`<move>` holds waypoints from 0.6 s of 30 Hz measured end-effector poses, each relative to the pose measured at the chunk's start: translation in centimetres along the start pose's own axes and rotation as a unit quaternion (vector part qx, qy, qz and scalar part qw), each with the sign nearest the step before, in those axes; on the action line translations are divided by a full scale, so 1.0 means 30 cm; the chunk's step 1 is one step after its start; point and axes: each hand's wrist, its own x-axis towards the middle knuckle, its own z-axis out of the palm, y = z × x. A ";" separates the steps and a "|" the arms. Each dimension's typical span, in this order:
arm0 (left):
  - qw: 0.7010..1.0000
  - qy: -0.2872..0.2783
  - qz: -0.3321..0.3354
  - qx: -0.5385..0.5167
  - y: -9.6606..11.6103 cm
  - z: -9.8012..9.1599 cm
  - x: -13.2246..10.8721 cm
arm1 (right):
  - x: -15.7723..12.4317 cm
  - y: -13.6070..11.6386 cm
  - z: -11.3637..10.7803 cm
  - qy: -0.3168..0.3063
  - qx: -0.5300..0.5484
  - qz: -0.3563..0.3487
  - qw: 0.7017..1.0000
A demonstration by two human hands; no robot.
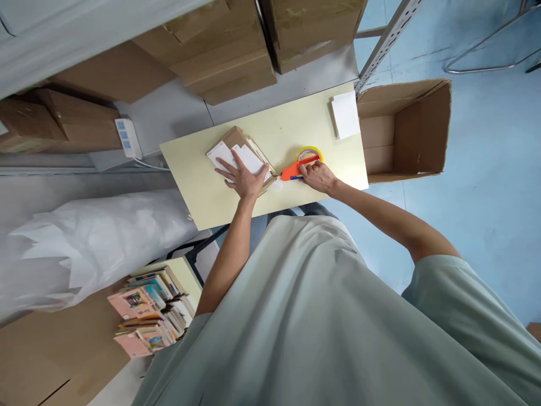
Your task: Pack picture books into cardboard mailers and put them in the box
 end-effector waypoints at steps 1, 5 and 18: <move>1.000 -0.003 0.009 0.013 -0.008 -0.004 -0.004 | 0.021 0.002 -0.005 0.003 -0.006 -0.011 1.000; 0.997 -0.031 0.061 0.045 -0.053 -0.038 -0.009 | 0.075 -0.020 -0.006 0.021 -0.024 -0.065 0.997; 0.988 -0.055 0.141 0.023 -0.052 -0.106 0.017 | 0.153 -0.441 0.002 0.030 0.000 -0.151 0.988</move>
